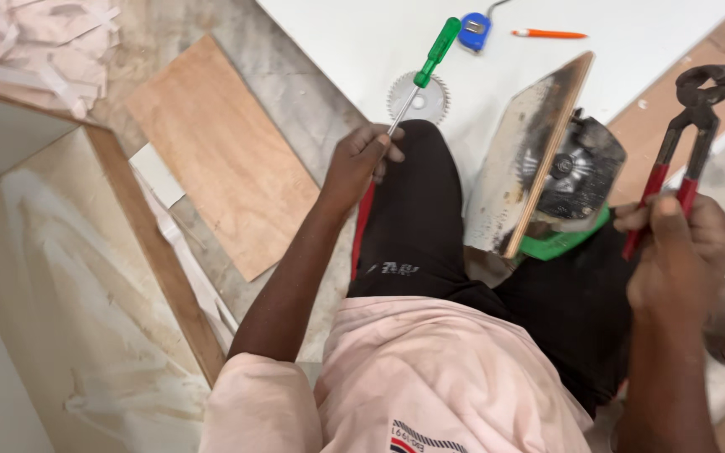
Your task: The person removes a circular saw blade from a circular saw using a screwdriver and wrench, then installs a new blade and tightens it.
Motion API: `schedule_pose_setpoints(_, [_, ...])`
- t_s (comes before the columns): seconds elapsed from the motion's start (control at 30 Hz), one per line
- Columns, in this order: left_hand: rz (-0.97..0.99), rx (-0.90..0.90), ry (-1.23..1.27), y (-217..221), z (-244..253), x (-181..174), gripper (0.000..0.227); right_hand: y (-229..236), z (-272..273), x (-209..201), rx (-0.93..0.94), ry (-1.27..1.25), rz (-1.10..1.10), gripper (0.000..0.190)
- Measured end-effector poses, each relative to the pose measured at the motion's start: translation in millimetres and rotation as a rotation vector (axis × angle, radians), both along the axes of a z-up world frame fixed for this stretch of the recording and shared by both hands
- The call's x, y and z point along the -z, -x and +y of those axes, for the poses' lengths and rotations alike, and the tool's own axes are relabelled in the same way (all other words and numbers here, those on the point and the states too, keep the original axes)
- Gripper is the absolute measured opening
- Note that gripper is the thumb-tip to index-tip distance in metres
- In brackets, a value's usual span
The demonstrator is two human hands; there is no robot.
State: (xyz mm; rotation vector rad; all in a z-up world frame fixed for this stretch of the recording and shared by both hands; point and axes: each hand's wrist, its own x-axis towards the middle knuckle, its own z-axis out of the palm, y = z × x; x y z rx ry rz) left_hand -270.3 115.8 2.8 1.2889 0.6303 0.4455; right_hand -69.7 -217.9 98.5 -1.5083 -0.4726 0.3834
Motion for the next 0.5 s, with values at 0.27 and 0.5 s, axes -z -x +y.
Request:
schedule_pose_setpoints(0.27, [-0.420, -0.072, 0.628, 41, 1, -9, 0.031, 70, 68, -37, -0.402, -0.071, 0.306, 0.018])
schedule_pose_setpoints(0.5, [-0.411, -0.178, 0.669, 58, -9, -21, 0.022, 119, 140, -3, -0.476, 0.371, 0.175, 0.033])
